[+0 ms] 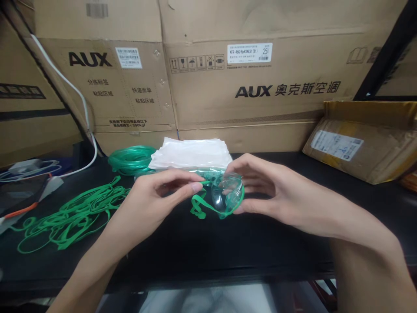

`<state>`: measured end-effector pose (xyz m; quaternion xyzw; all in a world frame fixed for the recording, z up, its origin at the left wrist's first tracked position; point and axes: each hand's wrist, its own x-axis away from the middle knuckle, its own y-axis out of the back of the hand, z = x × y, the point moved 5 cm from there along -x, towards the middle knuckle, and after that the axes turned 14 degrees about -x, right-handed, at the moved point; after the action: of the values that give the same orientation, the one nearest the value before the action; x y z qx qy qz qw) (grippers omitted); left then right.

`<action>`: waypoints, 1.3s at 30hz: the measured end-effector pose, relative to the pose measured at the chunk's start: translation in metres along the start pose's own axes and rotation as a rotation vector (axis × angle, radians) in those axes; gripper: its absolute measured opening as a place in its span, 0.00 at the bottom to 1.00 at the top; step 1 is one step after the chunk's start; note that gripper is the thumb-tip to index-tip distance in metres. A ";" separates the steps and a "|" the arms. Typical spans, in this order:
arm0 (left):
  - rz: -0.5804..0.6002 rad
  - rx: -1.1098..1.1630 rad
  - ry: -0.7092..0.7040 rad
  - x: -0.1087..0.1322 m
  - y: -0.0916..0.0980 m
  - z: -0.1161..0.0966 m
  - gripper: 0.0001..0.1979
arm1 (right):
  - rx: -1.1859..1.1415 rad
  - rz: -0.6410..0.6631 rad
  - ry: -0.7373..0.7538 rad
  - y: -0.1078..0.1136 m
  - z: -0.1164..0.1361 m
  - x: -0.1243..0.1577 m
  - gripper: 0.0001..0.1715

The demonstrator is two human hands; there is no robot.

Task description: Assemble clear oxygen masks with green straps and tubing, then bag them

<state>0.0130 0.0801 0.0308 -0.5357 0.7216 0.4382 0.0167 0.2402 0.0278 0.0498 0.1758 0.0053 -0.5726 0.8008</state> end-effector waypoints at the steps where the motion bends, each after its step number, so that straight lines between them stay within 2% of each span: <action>1: 0.005 -0.003 -0.001 0.000 0.000 0.000 0.06 | 0.004 -0.004 0.008 0.000 0.001 0.000 0.21; 16: -0.028 -0.136 0.009 0.001 0.001 0.000 0.04 | -0.014 -0.009 0.057 -0.006 0.000 -0.002 0.19; 22: -0.104 -0.175 -0.128 0.000 0.001 -0.009 0.08 | -0.047 0.022 0.056 -0.013 -0.002 -0.005 0.19; 25: -0.158 -0.195 -0.197 0.000 0.003 -0.011 0.09 | -0.013 0.023 0.062 -0.015 0.001 -0.004 0.14; 30: -0.272 -0.243 -0.295 0.003 0.005 -0.017 0.09 | 0.018 -0.085 0.145 -0.014 0.006 -0.009 0.11; 33: -0.347 -0.283 -0.364 0.006 0.005 -0.022 0.08 | -0.029 -0.162 0.125 -0.016 0.001 -0.018 0.11; 36: -0.437 -0.374 -0.431 0.009 0.004 -0.025 0.06 | -0.061 -0.166 0.093 -0.022 -0.006 -0.024 0.11; 39: -0.456 -0.484 -0.493 0.011 0.002 -0.026 0.05 | -0.077 -0.177 0.084 -0.026 -0.008 -0.028 0.11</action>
<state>0.0183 0.0545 0.0428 -0.5492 0.4348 0.6957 0.1592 0.2085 0.0480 0.0409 0.1675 0.0762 -0.6327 0.7522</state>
